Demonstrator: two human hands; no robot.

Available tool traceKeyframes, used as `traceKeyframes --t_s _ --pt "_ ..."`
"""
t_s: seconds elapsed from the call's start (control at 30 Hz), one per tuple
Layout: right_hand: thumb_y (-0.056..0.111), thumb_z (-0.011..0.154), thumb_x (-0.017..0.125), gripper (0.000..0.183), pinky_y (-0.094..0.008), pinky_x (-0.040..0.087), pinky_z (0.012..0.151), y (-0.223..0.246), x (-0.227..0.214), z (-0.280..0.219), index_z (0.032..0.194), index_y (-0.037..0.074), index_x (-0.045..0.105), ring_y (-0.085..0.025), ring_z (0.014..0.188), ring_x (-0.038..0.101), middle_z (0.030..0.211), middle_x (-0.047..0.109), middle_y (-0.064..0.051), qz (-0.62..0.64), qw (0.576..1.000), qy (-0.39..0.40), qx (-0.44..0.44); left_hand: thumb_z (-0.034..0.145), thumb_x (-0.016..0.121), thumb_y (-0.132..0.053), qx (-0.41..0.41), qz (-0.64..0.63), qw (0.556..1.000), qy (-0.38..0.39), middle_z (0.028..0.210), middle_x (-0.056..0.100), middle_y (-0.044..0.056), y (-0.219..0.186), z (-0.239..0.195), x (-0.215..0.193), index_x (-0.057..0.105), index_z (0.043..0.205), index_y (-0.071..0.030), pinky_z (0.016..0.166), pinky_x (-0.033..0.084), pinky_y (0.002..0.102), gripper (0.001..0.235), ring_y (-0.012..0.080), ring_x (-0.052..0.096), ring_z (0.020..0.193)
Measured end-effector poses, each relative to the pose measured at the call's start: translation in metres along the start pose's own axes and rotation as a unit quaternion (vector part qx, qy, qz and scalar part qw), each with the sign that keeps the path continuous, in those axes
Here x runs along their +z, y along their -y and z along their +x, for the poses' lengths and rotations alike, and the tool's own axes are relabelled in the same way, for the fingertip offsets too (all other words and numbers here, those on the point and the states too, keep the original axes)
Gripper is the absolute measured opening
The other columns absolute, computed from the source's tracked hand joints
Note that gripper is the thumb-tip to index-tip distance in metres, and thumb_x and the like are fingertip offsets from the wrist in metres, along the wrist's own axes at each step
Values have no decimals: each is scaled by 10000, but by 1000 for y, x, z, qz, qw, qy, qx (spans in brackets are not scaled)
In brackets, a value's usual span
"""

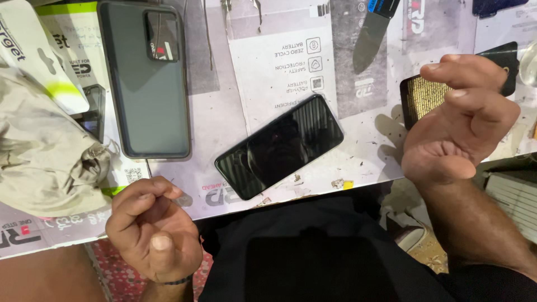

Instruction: The person cleans a black smartphone screen with a pink cloth. They repeatedly wipe the screen surface, turn the phone over, and continue wiping different areas. The person also briefly touches the screen with their fingers during the process.

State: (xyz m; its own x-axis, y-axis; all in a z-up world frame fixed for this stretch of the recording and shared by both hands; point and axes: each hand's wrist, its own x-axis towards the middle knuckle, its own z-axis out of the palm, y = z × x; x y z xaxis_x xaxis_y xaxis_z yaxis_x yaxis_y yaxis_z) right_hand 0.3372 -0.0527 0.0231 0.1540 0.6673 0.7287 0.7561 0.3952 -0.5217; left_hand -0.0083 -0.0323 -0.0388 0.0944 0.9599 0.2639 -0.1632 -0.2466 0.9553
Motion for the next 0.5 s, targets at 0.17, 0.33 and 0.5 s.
traceKeyframes --t_s 0.17,0.33,0.5 --pt "674 1040 290 670 -443 470 1041 -12 -3 -19 1133 54 526 -267 1102 590 1109 675 -183 17 1000 -21 -14 1058 590 -347 17 13 1000 3 1174 580 191 1 1 2 526 1314 -18 862 547 321 422 215 601 990" --pt "620 1078 251 702 -473 468 1037 -36 -18 -50 1250 2 534 -333 1141 608 1177 618 -225 73 995 39 -49 1058 584 -322 5 6 1000 13 1186 577 194 0 -1 -3 527 1322 -25 880 539 325 402 199 577 960" --pt "569 1109 199 706 -473 462 1030 -56 -27 -80 1331 -9 539 -330 1191 583 1254 597 -218 82 993 57 -67 1057 578 -328 5 4 1000 24 1207 572 194 0 0 -3 516 1335 -32 877 533 325 411 203 590 993"
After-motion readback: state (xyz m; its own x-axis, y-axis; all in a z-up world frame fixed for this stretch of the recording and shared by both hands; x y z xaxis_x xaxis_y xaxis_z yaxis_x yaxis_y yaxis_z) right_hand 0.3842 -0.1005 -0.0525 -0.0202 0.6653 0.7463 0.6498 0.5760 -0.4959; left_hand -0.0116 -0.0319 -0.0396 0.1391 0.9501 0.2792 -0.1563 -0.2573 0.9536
